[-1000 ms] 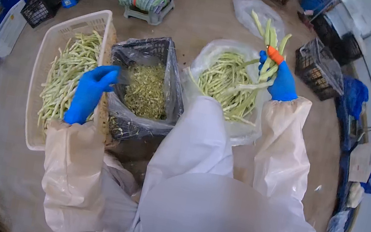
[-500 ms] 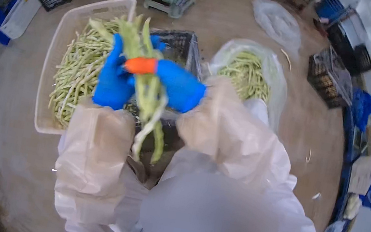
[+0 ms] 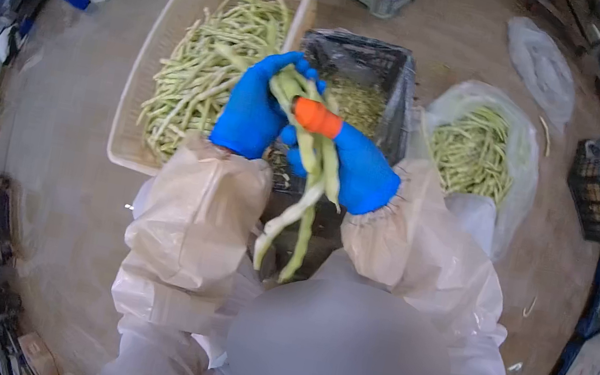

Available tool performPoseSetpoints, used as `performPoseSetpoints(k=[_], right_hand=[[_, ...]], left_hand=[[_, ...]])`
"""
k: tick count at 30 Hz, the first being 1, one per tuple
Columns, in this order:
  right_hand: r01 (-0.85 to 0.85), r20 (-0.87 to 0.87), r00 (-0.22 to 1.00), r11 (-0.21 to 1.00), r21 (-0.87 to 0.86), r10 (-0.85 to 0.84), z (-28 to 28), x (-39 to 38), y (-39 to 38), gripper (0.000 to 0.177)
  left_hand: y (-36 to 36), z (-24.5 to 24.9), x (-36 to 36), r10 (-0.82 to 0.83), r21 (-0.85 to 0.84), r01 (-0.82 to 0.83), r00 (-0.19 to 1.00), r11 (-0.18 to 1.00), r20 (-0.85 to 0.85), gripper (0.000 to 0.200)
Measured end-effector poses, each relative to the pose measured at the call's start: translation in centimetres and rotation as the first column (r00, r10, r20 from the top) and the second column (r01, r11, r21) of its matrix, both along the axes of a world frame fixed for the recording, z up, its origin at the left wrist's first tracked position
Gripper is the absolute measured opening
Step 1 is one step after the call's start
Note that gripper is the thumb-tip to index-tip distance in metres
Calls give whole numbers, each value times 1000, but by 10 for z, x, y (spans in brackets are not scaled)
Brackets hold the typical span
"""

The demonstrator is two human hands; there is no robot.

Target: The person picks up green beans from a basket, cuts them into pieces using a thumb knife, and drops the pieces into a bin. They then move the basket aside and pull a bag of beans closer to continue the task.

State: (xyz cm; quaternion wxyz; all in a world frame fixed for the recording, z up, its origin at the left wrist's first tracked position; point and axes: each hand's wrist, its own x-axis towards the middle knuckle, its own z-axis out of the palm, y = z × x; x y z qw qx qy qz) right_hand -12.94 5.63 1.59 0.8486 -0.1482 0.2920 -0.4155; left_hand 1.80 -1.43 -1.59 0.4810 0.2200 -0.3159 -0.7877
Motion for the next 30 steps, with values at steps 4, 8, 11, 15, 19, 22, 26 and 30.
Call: performPoseSetpoints(k=[4, 8, 11, 15, 19, 22, 26, 30], right_hand=[[-1, 79, 997, 1000, -4, 2, -10, -4, 0, 42], [-28, 182, 982, 997, -73, 41, -11, -12, -3, 35], [-82, 149, 985, 997, -11, 82, -12, -26, -14, 33], [-46, 39, 998, 994, -96, 50, -2, -41, -25, 38], [95, 93, 992, 983, -155, -81, -14, -54, -44, 43], [137, 131, 985, 978, -158, -117, -34, -57, -56, 40], [252, -41, 967, 968, -15, -252, -25, -34, -48, 37], [371, -115, 921, 928, -37, -373, -64, -22, -58, 33]], left_hand=[[-19, 4, 10, 133, 211, -106, 984, 972, -119, 19], [-42, -3, 53, 219, 172, -182, 948, 968, -230, 21], [-39, 4, 55, 456, 204, -436, 888, 877, -65, 23], [-48, 6, 96, 607, 188, -599, 795, 778, 19, 25], [-39, 11, 80, 441, 106, -457, 886, 883, 145, 26], [-16, -6, 29, 6, 286, -26, 997, 958, 72, 28], [34, 5, -36, -137, 290, 80, 974, 954, 181, 35], [36, -11, -45, -258, 495, 229, 966, 838, -11, 38]])
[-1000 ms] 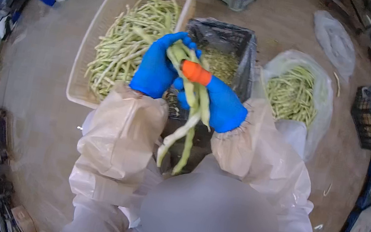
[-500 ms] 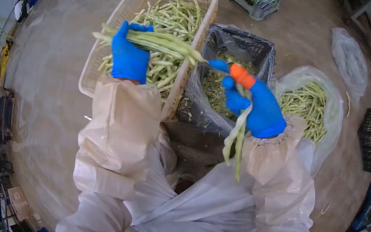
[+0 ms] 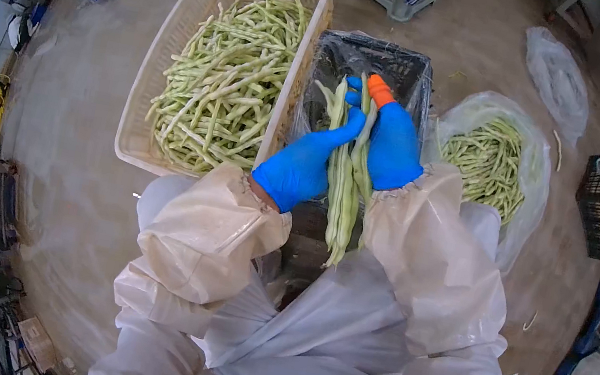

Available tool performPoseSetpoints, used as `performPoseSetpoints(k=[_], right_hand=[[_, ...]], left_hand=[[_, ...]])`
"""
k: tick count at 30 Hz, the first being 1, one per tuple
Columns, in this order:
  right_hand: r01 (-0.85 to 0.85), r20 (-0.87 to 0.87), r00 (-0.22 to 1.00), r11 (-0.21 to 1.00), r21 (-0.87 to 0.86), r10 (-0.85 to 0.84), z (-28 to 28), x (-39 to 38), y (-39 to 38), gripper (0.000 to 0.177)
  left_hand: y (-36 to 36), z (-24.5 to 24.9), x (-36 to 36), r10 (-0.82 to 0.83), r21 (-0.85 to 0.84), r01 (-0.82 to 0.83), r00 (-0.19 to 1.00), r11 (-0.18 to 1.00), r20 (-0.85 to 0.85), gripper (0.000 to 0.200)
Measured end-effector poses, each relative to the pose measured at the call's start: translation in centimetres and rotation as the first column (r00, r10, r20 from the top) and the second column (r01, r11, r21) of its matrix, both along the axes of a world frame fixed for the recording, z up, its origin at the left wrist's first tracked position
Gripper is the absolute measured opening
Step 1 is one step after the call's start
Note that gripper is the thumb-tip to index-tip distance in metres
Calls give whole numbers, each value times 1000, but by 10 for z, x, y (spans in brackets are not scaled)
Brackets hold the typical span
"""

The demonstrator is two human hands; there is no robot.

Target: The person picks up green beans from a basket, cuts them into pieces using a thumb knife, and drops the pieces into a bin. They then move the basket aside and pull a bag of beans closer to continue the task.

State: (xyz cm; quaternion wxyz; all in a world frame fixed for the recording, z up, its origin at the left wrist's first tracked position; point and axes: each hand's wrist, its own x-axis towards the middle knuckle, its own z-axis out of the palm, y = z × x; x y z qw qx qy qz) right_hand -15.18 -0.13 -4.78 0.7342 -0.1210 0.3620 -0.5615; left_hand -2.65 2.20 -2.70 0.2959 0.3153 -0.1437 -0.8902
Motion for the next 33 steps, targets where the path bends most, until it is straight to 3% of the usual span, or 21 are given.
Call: performPoseSetpoints(k=[5, 7, 8, 11, 14, 17, 20, 23, 27, 30, 33], right_hand=[[-8, -129, 992, 986, -169, -14, -4, 2, -6, 32], [-56, -181, 983, 965, -256, 10, 6, -8, -7, 32], [-79, -344, 939, 958, -275, -21, 17, -15, -8, 32], [-182, -429, 900, 963, -197, 82, 34, -42, -14, 28], [-203, -247, 958, 953, -227, 146, 39, -45, -12, 25], [-131, -80, 990, 968, -213, 116, 41, -52, -10, 26], [-96, 107, 987, 975, -200, 119, 40, -57, -11, 26], [-33, 215, 974, 983, -180, 72, 32, -66, -16, 25], [-5, 342, 936, 974, -228, 84, 35, -92, -22, 25], [73, 453, 884, 925, -372, 112, 41, -108, -26, 27], [292, 439, 888, 908, -300, -140, 50, -124, -27, 29]], left_hand=[[2, 17, 7, -180, -12, 190, 948, 982, 264, 30], [1, 15, 6, -59, -72, 81, 961, 994, 272, 29], [-3, 17, 12, -44, -89, 74, 952, 993, 302, 29], [-13, 25, 23, 47, -239, 56, 912, 969, 407, 28], [-19, 28, 34, 111, -393, 122, 847, 912, 520, 27], [-17, 49, 36, -97, -239, 214, 901, 947, 423, 35], [-16, 54, 31, -146, -325, 279, 914, 904, 379, 45], [-14, 45, 30, -262, -251, 346, 913, 904, 313, 53], [-13, 29, 29, -336, -242, 460, 844, 854, 419, 50], [-15, 15, 32, -330, -253, 510, 789, 822, 517, 46], [-12, 2, 29, -321, -171, 464, 793, 869, 518, 40]])
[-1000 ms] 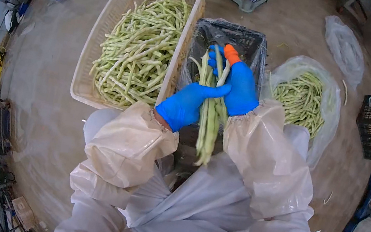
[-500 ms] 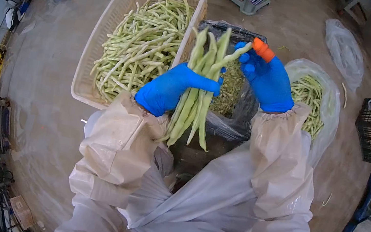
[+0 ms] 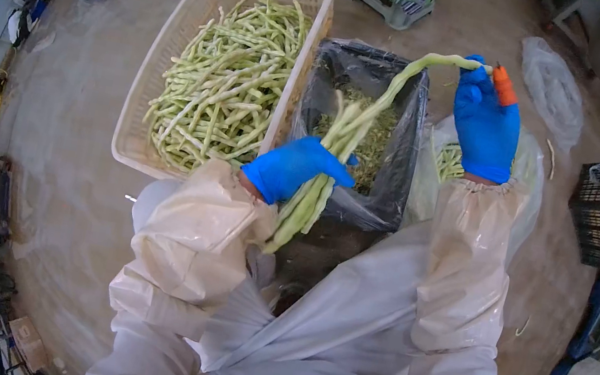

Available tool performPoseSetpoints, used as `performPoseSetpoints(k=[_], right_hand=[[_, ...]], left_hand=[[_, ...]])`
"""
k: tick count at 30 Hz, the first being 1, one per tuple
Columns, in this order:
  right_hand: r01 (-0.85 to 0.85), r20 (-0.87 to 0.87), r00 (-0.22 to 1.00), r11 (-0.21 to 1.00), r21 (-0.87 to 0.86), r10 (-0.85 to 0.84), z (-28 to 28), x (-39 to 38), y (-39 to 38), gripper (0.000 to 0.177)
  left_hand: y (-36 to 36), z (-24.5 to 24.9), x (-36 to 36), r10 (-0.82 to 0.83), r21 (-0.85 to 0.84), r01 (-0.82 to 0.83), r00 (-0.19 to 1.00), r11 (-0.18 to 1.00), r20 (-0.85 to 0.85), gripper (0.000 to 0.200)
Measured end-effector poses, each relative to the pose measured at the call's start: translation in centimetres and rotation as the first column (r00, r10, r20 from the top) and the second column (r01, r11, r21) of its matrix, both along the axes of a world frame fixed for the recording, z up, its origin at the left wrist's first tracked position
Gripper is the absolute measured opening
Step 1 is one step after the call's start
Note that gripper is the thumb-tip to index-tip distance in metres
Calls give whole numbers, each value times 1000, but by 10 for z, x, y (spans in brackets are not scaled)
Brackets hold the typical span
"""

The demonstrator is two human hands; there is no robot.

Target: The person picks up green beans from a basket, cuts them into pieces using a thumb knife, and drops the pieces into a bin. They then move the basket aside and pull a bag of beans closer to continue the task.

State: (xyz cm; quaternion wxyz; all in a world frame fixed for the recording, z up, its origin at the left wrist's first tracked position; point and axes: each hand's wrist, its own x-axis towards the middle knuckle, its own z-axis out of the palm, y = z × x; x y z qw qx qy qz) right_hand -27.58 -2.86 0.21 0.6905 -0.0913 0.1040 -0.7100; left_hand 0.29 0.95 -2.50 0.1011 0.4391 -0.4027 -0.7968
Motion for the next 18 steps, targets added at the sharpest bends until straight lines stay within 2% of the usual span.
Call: performPoseSetpoints(k=[1, 2, 4, 6, 7, 9, 10, 11, 14, 15, 17, 18], right_hand=[[-90, 38, 995, 993, -81, 93, 1, -7, 1, 29], [-65, 0, 998, 995, -79, 65, -2, -9, 0, 29], [-19, -75, 997, 997, -77, 13, -5, -12, -1, 30], [-71, -147, 987, 995, -66, 60, -2, -4, 1, 30], [-96, -182, 980, 994, -58, 84, -1, 3, 4, 31], [-123, -359, 928, 992, -29, 104, 0, 17, 7, 30], [-135, -441, 890, 991, -12, 116, 0, 25, 9, 29], [-188, -484, 861, 982, -12, 159, 2, 36, 11, 28], [-307, -563, 782, 952, 24, 266, 2, 70, 24, 30], [-311, -643, 725, 950, 18, 249, 0, 78, 27, 29], [-319, -783, 588, 948, 5, 202, -3, 89, 30, 27], [-241, -791, 580, 969, 60, 194, 1, 86, 29, 26]], left_hand=[[1, -1, 0, 54, 75, -55, 998, 996, 13, 38], [2, 0, 0, 109, 148, -112, 994, 983, 31, 36], [7, 0, 6, 297, -83, -315, 939, 946, -176, 25], [-4, -20, 14, 508, 58, -537, 749, 841, -427, 21], [-21, -12, 18, 551, 250, -493, 706, 834, -446, 21], [-23, -6, 12, 667, -1, -722, 641, 692, -380, 15], [-21, 14, 5, 721, -135, -798, 592, 587, -360, 13], [-19, 24, 3, 675, -291, -769, 639, 568, -370, 22], [-16, 18, -8, 504, -619, -618, 776, 485, -379, 29], [-12, 19, -8, 502, -681, -503, 835, 532, -224, 34], [-9, 15, -12, 507, -683, -496, 836, 536, -209, 34], [-9, 13, -13, 507, -685, -491, 838, 538, -203, 35]])
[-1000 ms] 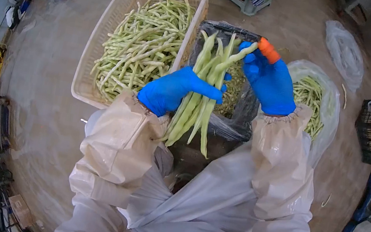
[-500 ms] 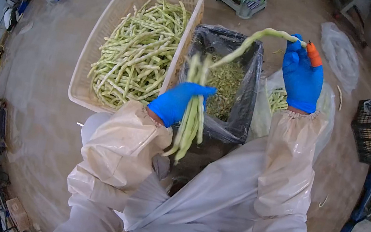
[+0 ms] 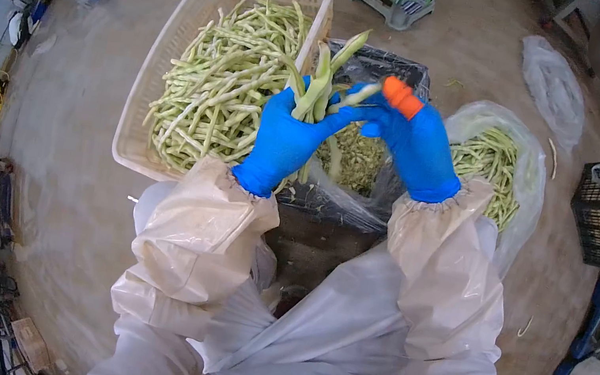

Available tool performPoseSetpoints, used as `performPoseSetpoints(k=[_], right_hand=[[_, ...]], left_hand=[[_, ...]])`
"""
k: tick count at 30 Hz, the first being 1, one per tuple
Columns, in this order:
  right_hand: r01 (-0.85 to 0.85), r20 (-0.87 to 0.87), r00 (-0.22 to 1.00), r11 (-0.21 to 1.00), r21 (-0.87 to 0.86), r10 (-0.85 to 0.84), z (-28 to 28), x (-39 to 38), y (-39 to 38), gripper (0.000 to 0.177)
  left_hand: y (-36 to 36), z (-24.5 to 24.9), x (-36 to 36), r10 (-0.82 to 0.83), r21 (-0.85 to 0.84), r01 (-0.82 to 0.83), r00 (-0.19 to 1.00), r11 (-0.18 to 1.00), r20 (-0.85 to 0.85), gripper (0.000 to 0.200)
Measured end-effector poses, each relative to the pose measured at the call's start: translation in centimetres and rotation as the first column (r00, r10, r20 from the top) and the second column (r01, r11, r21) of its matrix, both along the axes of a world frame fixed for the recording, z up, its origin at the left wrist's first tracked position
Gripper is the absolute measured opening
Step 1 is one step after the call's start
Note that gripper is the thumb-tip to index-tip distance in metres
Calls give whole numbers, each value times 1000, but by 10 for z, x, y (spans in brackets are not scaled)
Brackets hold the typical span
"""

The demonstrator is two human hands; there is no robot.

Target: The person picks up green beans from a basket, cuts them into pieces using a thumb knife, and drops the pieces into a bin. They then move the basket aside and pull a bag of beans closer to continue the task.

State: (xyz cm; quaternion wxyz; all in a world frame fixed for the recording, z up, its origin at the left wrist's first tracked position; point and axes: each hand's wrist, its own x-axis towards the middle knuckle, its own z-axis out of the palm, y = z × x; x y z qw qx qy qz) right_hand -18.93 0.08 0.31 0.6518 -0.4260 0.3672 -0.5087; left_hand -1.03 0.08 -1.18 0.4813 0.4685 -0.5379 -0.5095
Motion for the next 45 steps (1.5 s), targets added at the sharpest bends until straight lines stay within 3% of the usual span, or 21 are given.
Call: performPoseSetpoints(k=[2, 5, 8, 11, 19, 22, 23, 26, 29, 32, 34, 36, 38, 41, 45], right_hand=[[165, -68, 985, 982, 89, -159, 17, -8, -4, 23], [287, -298, 854, 864, -413, -426, 11, -18, -9, 21], [107, -380, 854, 835, -540, -356, 0, -12, -7, 21], [-33, -596, 714, 832, -554, -368, -2, -10, 0, 20], [-112, -713, 684, 944, -311, -153, -2, -13, 4, 15], [-105, -754, 628, 939, -329, -194, -3, -11, 4, 14], [-95, -764, 604, 931, -351, -226, -3, -10, 4, 14], [71, -357, 925, 982, -173, -130, -7, -2, 2, 16], [53, -68, 996, 998, 19, -51, -3, -1, 4, 20], [-11, -186, 982, 999, 51, 21, 2, 4, 7, 20], [79, -397, 908, 985, -152, -134, -5, -9, -2, 20], [89, -583, 760, 936, -342, -286, -19, -28, -11, 21], [32, -721, 538, 866, -500, -437, -27, -37, -15, 21], [-18, -629, 740, 929, -370, -236, -29, -23, -8, 25], [-143, -467, 868, 985, 96, 171, -13, -3, 3, 26]], left_hand=[[0, 4, 6, -16, -2, 16, 999, 1000, 42, 35], [0, 11, 11, -34, 13, 33, 992, 999, 119, 36], [-1, 15, 13, -58, 32, 52, 978, 998, 201, 38], [-2, 17, 15, -61, 33, 54, 963, 998, 262, 36], [-7, 4, 22, -54, -125, 114, 911, 986, 409, 35], [1, 7, 17, -181, -38, 202, 934, 979, 308, 37], [2, 5, 16, -208, -1, 223, 911, 975, 357, 40], [6, 8, 10, -195, 92, 180, 961, 979, 198, 40], [5, 8, 6, -183, 154, 178, 983, 972, 15, 39], [0, 10, 10, -102, 177, 124, 987, 976, -124, 38], [-10, 15, 25, 35, 241, 3, 988, 970, -152, 34], [-24, 19, 46, 140, 250, -73, 954, 966, -265, 31], [-30, 26, 56, 238, 222, -172, 917, 960, -319, 24], [-32, 34, 62, 308, 196, -256, 898, 947, -314, 27], [-33, 32, 64, 353, 183, -309, 882, 933, -312, 29]])
